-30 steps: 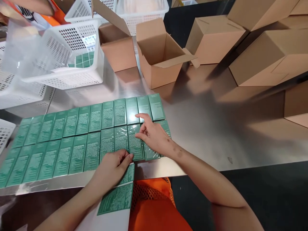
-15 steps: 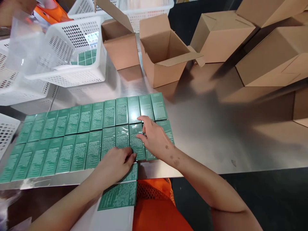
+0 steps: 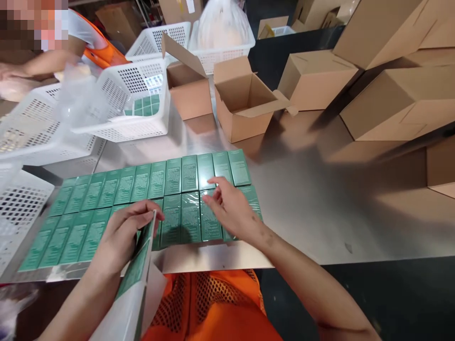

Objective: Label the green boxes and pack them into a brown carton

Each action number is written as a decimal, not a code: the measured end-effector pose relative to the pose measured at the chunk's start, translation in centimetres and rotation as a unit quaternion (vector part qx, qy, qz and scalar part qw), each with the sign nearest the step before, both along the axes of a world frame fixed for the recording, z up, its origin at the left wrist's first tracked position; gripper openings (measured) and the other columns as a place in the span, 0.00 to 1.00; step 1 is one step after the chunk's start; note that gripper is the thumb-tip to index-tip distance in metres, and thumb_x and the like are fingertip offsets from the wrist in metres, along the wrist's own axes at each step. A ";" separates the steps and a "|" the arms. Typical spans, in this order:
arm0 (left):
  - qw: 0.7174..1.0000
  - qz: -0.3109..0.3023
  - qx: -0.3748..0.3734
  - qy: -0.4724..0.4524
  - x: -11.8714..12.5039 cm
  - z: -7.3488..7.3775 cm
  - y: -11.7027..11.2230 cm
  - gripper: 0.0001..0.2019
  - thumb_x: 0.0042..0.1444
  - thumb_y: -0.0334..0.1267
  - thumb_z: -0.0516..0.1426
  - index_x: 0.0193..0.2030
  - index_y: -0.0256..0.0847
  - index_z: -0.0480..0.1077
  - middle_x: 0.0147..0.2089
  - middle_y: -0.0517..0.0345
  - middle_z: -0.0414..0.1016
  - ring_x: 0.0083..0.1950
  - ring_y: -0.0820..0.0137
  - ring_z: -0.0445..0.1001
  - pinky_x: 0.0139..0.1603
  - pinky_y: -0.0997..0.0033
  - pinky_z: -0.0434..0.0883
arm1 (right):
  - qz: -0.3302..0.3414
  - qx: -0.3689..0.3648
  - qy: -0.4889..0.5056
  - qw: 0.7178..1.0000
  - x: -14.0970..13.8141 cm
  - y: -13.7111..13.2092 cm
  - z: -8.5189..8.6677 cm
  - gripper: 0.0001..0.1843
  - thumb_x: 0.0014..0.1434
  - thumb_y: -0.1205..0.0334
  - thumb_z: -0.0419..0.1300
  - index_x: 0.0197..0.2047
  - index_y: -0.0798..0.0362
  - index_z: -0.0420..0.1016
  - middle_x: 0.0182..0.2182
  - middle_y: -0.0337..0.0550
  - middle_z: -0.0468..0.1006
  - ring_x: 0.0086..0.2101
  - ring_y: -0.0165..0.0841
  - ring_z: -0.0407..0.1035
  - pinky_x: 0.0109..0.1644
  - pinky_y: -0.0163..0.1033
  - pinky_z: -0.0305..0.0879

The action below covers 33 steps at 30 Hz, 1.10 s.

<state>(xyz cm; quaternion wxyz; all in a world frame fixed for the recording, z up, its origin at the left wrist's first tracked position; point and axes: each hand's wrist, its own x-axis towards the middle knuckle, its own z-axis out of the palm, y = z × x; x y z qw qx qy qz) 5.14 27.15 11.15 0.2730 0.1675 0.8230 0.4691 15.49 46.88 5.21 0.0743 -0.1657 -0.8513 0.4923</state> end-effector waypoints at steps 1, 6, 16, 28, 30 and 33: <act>0.999 0.022 0.021 0.012 -0.2 0.1 0.1 0.11 0.53 0.44 0.55 0.25 0.41 0.69 0.21 0.63 0.60 0.24 0.73 0.57 0.26 0.71 0.54 | -0.006 -0.057 0.030 0.998 0.6 -0.5 0.7 0.17 0.67 0.51 0.55 0.55 0.51 0.65 0.35 0.42 0.74 0.32 0.33 0.71 0.36 0.38 0.69; 0.989 0.099 0.036 0.100 -0.3 -0.2 1.0 0.10 0.57 0.46 0.57 0.30 0.42 0.67 0.23 0.65 0.61 0.25 0.73 0.57 0.26 0.73 0.56 | -0.040 -0.122 0.106 0.986 2.9 -3.4 3.2 0.19 0.55 0.52 0.68 0.49 0.45 0.75 0.37 0.40 0.79 0.38 0.35 0.74 0.41 0.39 0.71; 0.985 0.130 0.044 0.109 -0.1 -1.5 1.7 0.10 0.58 0.45 0.55 0.31 0.43 0.66 0.24 0.65 0.63 0.27 0.72 0.60 0.28 0.74 0.59 | -0.088 0.184 0.293 0.934 2.1 -4.3 1.7 0.08 0.63 0.66 0.60 0.37 0.45 0.79 0.35 0.40 0.81 0.40 0.37 0.74 0.46 0.46 0.71; 0.999 -0.029 0.021 -0.012 -4.3 -2.8 2.7 0.20 0.58 0.52 0.53 0.24 0.40 0.69 0.22 0.62 0.62 0.26 0.71 0.60 0.29 0.73 0.59 | -0.030 -0.046 0.201 0.978 0.5 4.0 5.9 0.06 0.56 0.57 0.69 0.31 0.48 0.78 0.27 0.37 0.78 0.30 0.32 0.71 0.38 0.39 0.68; 0.994 -0.103 -0.010 -0.044 -4.0 -2.8 3.6 0.22 0.60 0.56 0.51 0.37 0.40 0.75 0.28 0.59 0.70 0.31 0.69 0.65 0.34 0.71 0.62 | -0.058 -0.070 0.109 0.990 -1.8 6.1 4.8 0.10 0.53 0.53 0.70 0.30 0.50 0.79 0.27 0.39 0.78 0.29 0.32 0.70 0.36 0.39 0.66; 0.986 -0.161 -0.034 -0.038 -3.8 -3.4 5.1 0.23 0.61 0.55 0.52 0.51 0.41 0.74 0.34 0.58 0.73 0.34 0.68 0.67 0.37 0.70 0.61 | -0.042 -0.118 0.074 0.989 -4.7 8.0 2.8 0.15 0.49 0.49 0.70 0.32 0.52 0.81 0.27 0.40 0.78 0.29 0.32 0.68 0.35 0.39 0.64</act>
